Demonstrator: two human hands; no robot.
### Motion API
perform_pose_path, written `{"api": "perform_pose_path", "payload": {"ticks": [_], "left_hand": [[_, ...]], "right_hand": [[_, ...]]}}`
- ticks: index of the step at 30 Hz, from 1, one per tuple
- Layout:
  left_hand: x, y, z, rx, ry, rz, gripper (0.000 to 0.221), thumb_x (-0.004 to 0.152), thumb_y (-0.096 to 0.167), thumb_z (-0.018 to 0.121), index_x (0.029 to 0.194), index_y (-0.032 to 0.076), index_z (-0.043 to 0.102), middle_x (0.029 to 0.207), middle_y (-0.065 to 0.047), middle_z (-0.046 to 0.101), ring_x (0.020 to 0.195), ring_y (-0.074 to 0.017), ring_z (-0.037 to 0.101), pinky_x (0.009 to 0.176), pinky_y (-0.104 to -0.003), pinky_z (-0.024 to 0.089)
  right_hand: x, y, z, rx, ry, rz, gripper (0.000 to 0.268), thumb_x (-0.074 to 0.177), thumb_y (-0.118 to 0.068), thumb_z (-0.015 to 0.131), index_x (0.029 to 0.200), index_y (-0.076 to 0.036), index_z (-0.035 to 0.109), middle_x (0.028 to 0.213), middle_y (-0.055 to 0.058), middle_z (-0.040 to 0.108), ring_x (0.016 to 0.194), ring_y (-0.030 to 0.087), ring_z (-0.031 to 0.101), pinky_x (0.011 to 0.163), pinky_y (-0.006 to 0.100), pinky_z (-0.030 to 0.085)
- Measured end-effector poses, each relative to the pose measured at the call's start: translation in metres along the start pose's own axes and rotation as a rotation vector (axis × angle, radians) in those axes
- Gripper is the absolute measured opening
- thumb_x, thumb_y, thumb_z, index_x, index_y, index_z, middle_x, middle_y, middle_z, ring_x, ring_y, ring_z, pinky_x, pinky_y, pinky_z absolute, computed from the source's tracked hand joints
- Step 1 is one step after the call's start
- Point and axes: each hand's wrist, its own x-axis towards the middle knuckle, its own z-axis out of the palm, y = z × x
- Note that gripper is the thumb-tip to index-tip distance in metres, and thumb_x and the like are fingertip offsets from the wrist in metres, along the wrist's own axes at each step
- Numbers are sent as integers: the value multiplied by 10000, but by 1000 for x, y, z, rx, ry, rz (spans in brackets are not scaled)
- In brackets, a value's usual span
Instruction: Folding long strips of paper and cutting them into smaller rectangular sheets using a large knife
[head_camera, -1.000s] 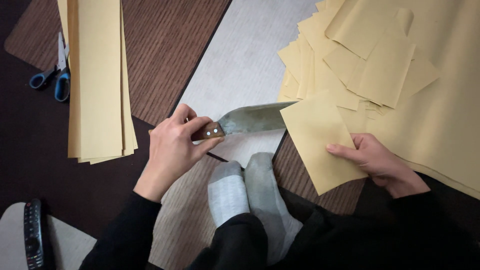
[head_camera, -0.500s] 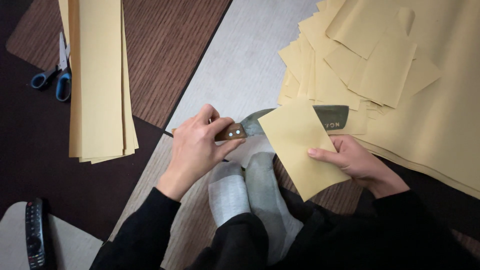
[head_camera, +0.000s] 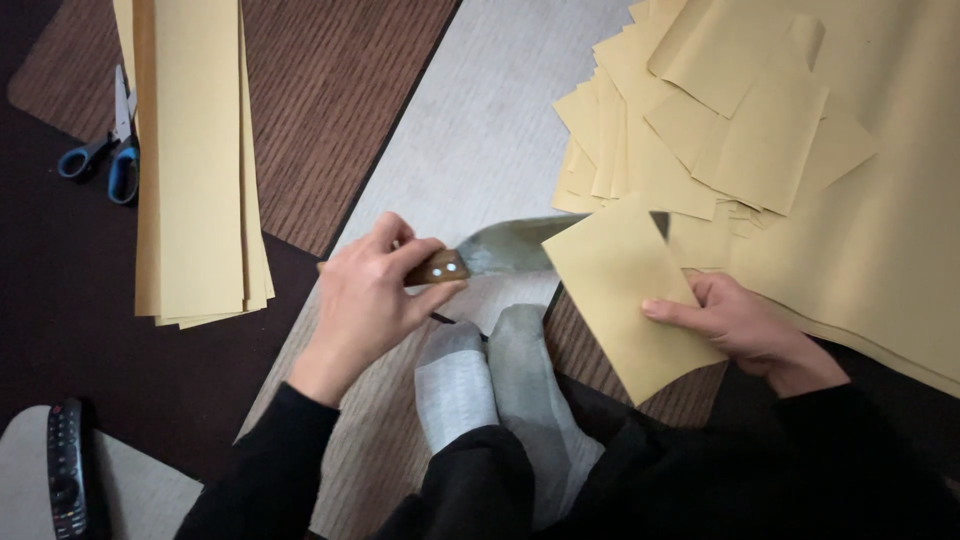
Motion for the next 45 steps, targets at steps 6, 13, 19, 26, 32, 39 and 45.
{"api": "perform_pose_path", "payload": {"ticks": [6, 13, 19, 26, 32, 39, 45], "left_hand": [[8, 25, 7, -41, 17, 42, 395, 819, 484, 962, 1111, 238, 861, 983, -22, 606, 797, -354, 766, 783, -453, 621], [3, 9, 8, -49, -22, 18, 407, 818, 484, 962, 1128, 239, 864, 985, -28, 599, 804, -358, 759, 792, -466, 615], [-2, -6, -6, 28, -28, -12, 446, 806, 526, 971, 1153, 266, 870, 1017, -22, 622, 831, -358, 771, 805, -467, 618], [1, 11, 3, -1, -7, 41, 426, 812, 514, 968, 1128, 244, 874, 992, -42, 634, 789, -372, 768, 776, -467, 620], [8, 24, 7, -40, -22, 71, 410, 815, 494, 968, 1125, 245, 867, 974, -22, 612, 774, -345, 763, 771, -451, 620], [4, 2, -2, 1, -16, 37, 432, 794, 489, 992, 1121, 227, 885, 983, -57, 650, 803, -397, 774, 781, -494, 618], [-7, -33, -6, 47, 51, -179, 461, 816, 555, 985, 1147, 249, 889, 1059, -46, 663, 849, -386, 782, 775, -461, 618]], "right_hand": [[-8, -12, 27, -15, -85, 8, 227, 926, -20, 901, 886, 129, 734, 711, 321, 832, 564, 397, 815, 495, 501, 650], [-1, -7, 20, -53, -133, 39, 250, 925, -47, 911, 873, 130, 743, 717, 360, 841, 567, 428, 827, 513, 530, 664], [-5, -2, -1, -76, -77, 44, 258, 928, -52, 910, 866, 134, 743, 729, 359, 851, 569, 423, 821, 514, 533, 656], [-15, -12, 10, -107, -84, 36, 272, 919, -56, 932, 831, 126, 751, 694, 347, 846, 542, 410, 816, 494, 506, 645], [-4, -6, 19, -147, -148, 22, 258, 927, -74, 928, 808, 103, 783, 678, 296, 854, 537, 363, 820, 501, 464, 649], [-2, -1, 19, -151, -175, 41, 231, 920, -85, 945, 826, 76, 808, 674, 272, 856, 535, 344, 817, 522, 450, 647], [15, 33, -5, -160, -168, 42, 217, 926, -91, 935, 861, 76, 814, 722, 254, 882, 570, 321, 825, 553, 427, 644]]}}
